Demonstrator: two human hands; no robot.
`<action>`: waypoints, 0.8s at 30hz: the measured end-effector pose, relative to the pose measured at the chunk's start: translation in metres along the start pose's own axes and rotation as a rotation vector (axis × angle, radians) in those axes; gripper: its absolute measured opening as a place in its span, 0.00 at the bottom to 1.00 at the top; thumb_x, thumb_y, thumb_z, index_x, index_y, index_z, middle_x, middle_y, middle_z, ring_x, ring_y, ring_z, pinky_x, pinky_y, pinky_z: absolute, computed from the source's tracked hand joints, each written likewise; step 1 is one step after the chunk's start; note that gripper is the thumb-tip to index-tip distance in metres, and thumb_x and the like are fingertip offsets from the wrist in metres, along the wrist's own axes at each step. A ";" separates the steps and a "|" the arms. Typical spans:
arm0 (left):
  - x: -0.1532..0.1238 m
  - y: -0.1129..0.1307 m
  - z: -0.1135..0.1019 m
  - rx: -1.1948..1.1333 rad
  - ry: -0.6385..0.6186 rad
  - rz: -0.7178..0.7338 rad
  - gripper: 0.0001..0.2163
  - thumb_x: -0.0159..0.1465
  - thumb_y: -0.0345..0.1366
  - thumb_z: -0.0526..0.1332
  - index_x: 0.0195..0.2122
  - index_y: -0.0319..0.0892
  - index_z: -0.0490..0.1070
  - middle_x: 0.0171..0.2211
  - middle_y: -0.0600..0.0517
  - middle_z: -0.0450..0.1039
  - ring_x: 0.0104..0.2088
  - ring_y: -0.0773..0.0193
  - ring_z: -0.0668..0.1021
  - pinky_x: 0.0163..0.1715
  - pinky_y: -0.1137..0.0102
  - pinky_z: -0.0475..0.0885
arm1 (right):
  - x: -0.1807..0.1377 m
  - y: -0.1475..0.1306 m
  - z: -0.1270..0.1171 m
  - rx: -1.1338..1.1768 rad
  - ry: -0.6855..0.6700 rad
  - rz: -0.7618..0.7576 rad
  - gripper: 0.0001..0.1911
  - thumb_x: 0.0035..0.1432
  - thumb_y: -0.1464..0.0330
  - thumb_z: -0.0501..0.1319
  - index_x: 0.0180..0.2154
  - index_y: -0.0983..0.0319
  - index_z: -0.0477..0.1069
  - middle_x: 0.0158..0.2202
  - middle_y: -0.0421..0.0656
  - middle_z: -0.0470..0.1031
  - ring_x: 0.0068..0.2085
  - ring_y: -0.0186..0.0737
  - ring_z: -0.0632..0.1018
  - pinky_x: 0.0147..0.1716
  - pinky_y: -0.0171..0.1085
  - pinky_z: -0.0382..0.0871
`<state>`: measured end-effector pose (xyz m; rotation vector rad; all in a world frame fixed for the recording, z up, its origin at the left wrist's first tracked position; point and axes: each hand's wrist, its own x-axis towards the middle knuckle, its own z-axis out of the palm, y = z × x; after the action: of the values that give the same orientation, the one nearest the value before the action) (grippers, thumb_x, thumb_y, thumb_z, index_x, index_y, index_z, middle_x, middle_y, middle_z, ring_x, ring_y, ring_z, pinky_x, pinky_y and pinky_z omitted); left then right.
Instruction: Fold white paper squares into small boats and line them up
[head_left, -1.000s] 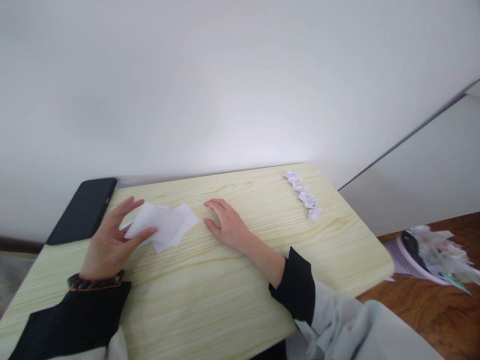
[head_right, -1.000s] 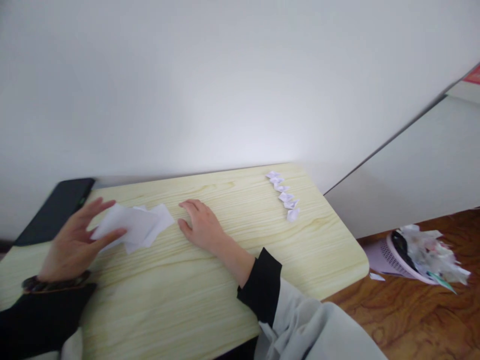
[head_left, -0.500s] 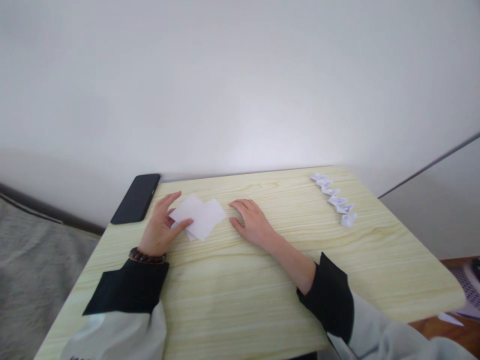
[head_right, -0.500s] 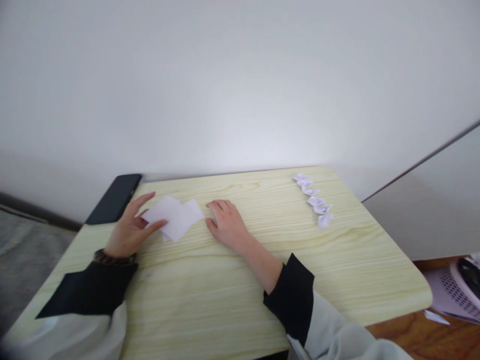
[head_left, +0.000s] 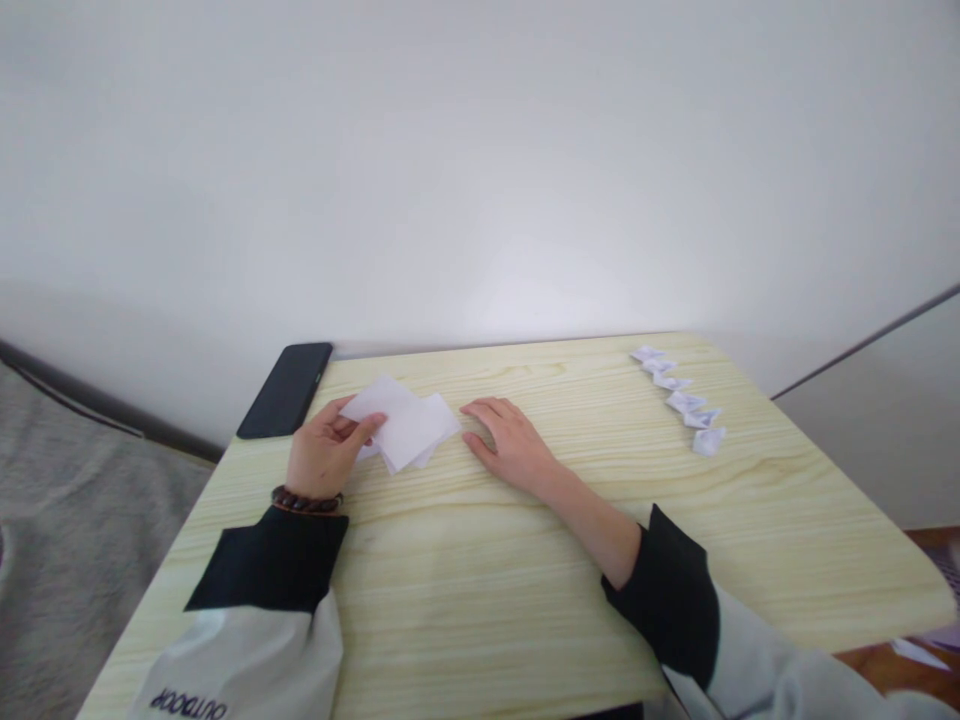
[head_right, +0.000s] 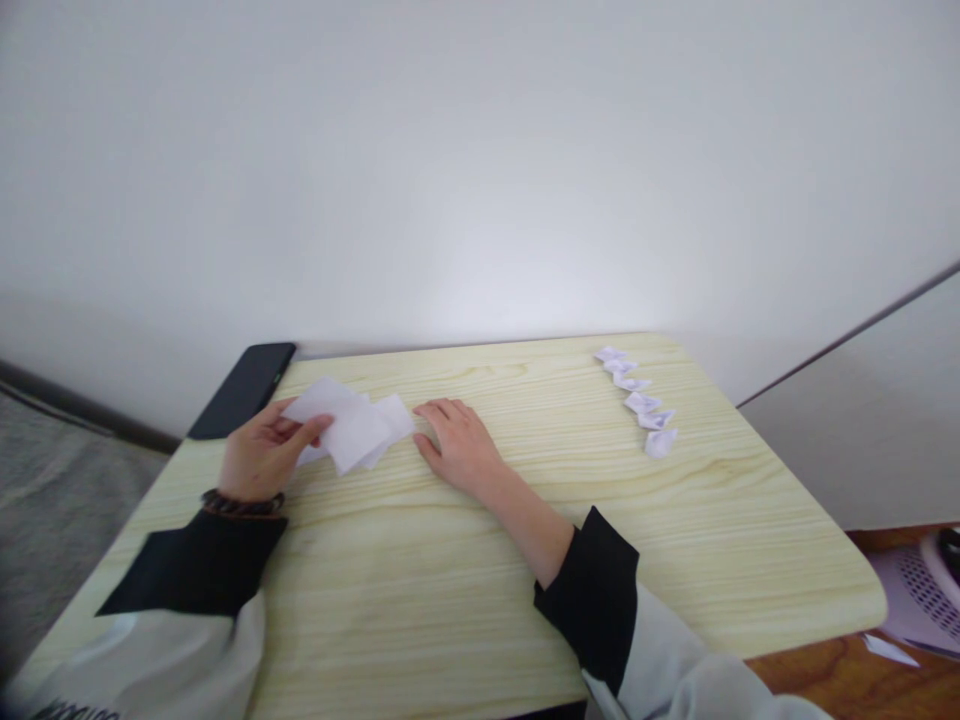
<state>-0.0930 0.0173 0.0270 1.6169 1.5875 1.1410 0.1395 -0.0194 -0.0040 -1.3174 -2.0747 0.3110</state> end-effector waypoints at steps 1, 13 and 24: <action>-0.001 0.001 0.000 0.021 -0.003 -0.001 0.22 0.48 0.46 0.65 0.40 0.38 0.71 0.24 0.52 0.77 0.26 0.62 0.78 0.28 0.70 0.75 | 0.000 0.000 0.000 -0.004 -0.005 -0.003 0.16 0.60 0.68 0.54 0.49 0.67 0.67 0.48 0.50 0.71 0.50 0.44 0.69 0.52 0.44 0.62; -0.010 -0.007 0.030 -0.011 -0.061 0.113 0.21 0.53 0.45 0.63 0.45 0.40 0.66 0.32 0.49 0.79 0.27 0.63 0.79 0.28 0.71 0.74 | 0.003 0.003 0.001 0.193 0.127 0.049 0.16 0.64 0.66 0.49 0.49 0.66 0.66 0.47 0.49 0.72 0.50 0.40 0.70 0.52 0.41 0.62; -0.014 0.032 0.083 0.197 -0.088 0.229 0.16 0.57 0.47 0.57 0.41 0.41 0.69 0.28 0.51 0.78 0.25 0.62 0.78 0.21 0.75 0.69 | 0.002 0.004 -0.007 0.249 0.198 0.260 0.14 0.62 0.61 0.51 0.43 0.62 0.67 0.35 0.43 0.75 0.34 0.37 0.75 0.33 0.33 0.67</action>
<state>-0.0042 0.0129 0.0148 1.9921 1.5268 1.0351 0.1468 -0.0167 0.0001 -1.4025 -1.6452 0.5123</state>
